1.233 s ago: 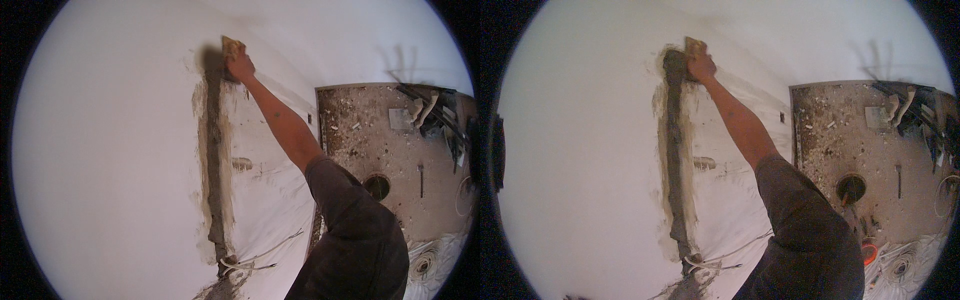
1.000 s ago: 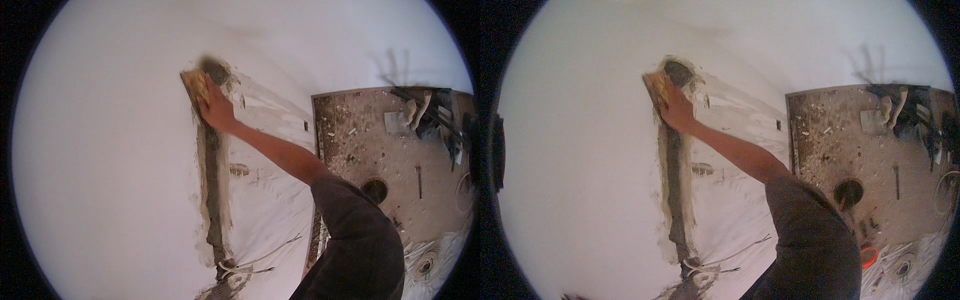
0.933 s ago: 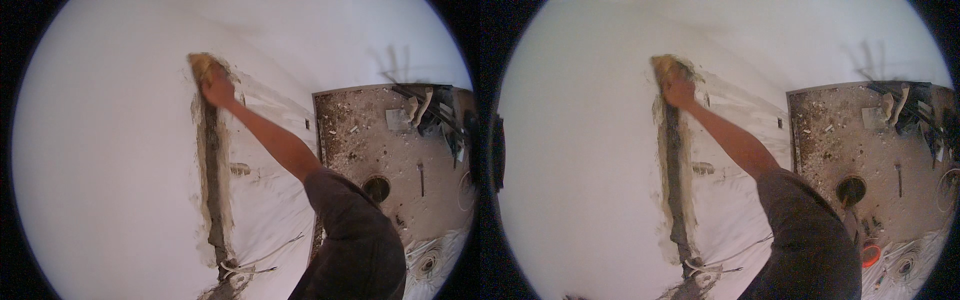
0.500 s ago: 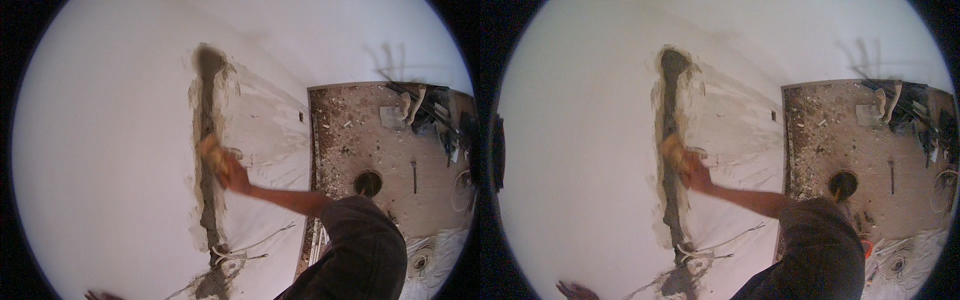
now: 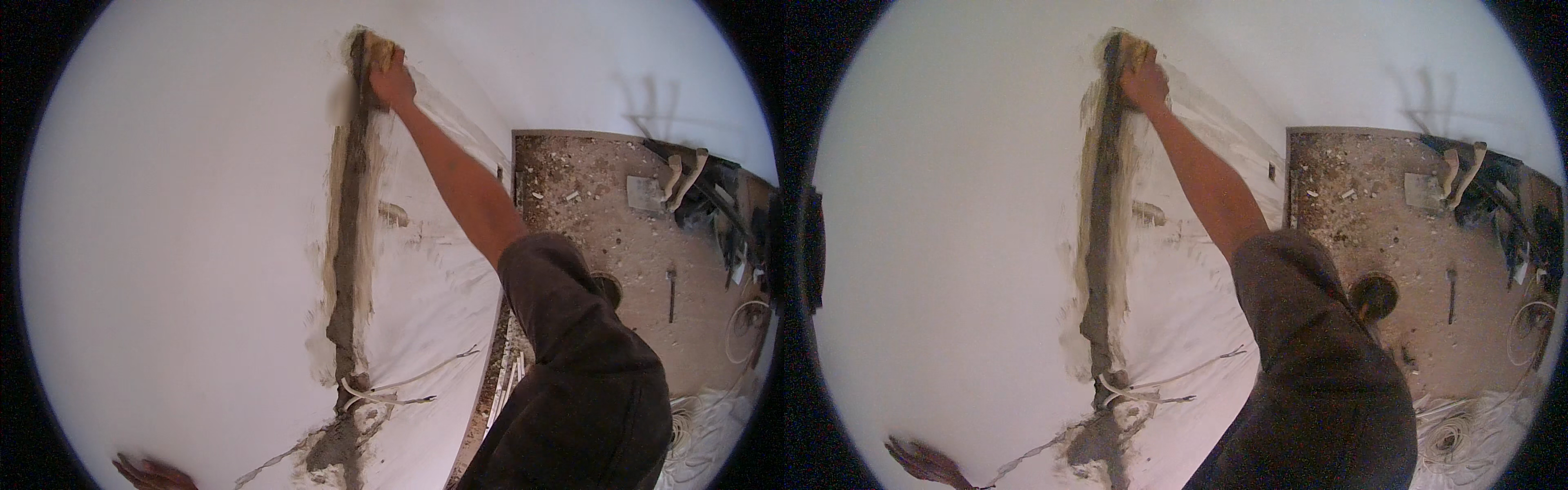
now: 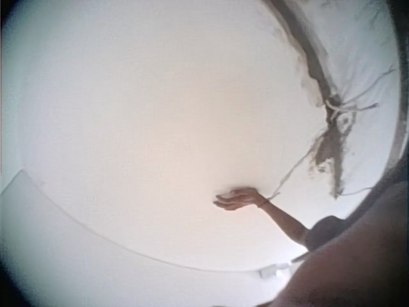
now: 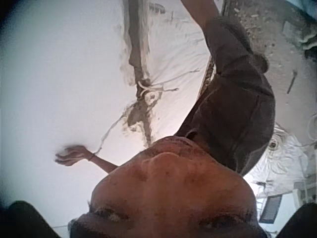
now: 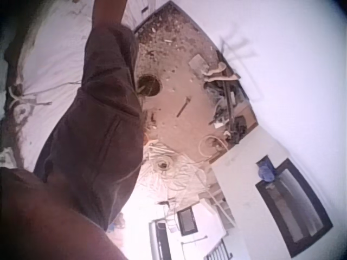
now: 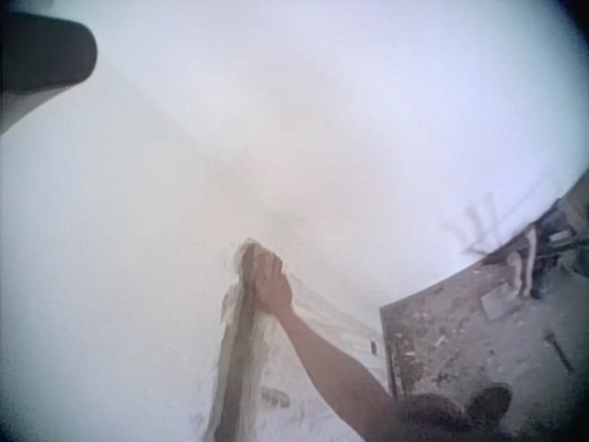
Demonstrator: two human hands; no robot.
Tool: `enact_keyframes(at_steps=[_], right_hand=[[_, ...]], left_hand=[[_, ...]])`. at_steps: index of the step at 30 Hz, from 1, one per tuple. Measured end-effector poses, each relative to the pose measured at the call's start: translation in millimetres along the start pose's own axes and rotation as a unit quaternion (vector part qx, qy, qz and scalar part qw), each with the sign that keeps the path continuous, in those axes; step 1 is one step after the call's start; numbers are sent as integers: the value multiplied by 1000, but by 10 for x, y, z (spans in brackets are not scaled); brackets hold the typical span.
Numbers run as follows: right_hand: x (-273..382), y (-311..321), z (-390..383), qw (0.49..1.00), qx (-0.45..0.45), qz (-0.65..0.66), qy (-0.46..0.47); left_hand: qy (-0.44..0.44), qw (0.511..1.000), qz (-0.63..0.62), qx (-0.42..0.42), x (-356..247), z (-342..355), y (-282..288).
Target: The person applies plaster to a channel in a wall using a rectangular trowel, smoothing the material over electrical wires and into the groove.
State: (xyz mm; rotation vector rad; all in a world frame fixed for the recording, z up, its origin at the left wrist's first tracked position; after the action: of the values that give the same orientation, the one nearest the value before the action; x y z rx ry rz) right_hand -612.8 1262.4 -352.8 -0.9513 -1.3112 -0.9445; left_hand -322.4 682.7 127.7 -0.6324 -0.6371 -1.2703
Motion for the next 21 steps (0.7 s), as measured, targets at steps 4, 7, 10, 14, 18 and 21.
enact_keyframes(at_steps=[4, 7, 10, 14, 18, 21], right_hand=[[73, 46, -2148, 989, 43, 63, 127], [-146, 448, -4035, 969, 163, 80, 165], [-104, 738, -4660, 950, 257, 100, 147], [46, 241, -3397, 981, 138, 123, 53], [105, 181, -1285, 998, 29, 48, -7], [138, 226, -1328, 999, 5, 53, 8]], left_hand=[[-59, 998, 23, -20, 338, -82, -10], [-45, 998, 33, -16, 325, -124, -154], [-37, 998, 60, 0, 440, -275, -209], [-52, 995, 87, -11, 414, -185, -54], [-44, 998, 33, -28, 366, -186, -153], [-35, 998, 40, -25, 306, -211, -169]])
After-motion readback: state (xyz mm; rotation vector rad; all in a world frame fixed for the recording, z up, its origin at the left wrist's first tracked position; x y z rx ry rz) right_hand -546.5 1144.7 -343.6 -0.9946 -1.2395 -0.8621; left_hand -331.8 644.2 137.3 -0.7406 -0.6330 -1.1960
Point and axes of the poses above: each hand's wrist, its own z-axis towards the middle knuckle, its own y-axis out of the back of the hand, x = y × z, the point moved 5 cm from there along z, towards the middle knuckle, and after that the axes turned 5 degrees about -x, right-handed, at the moved point
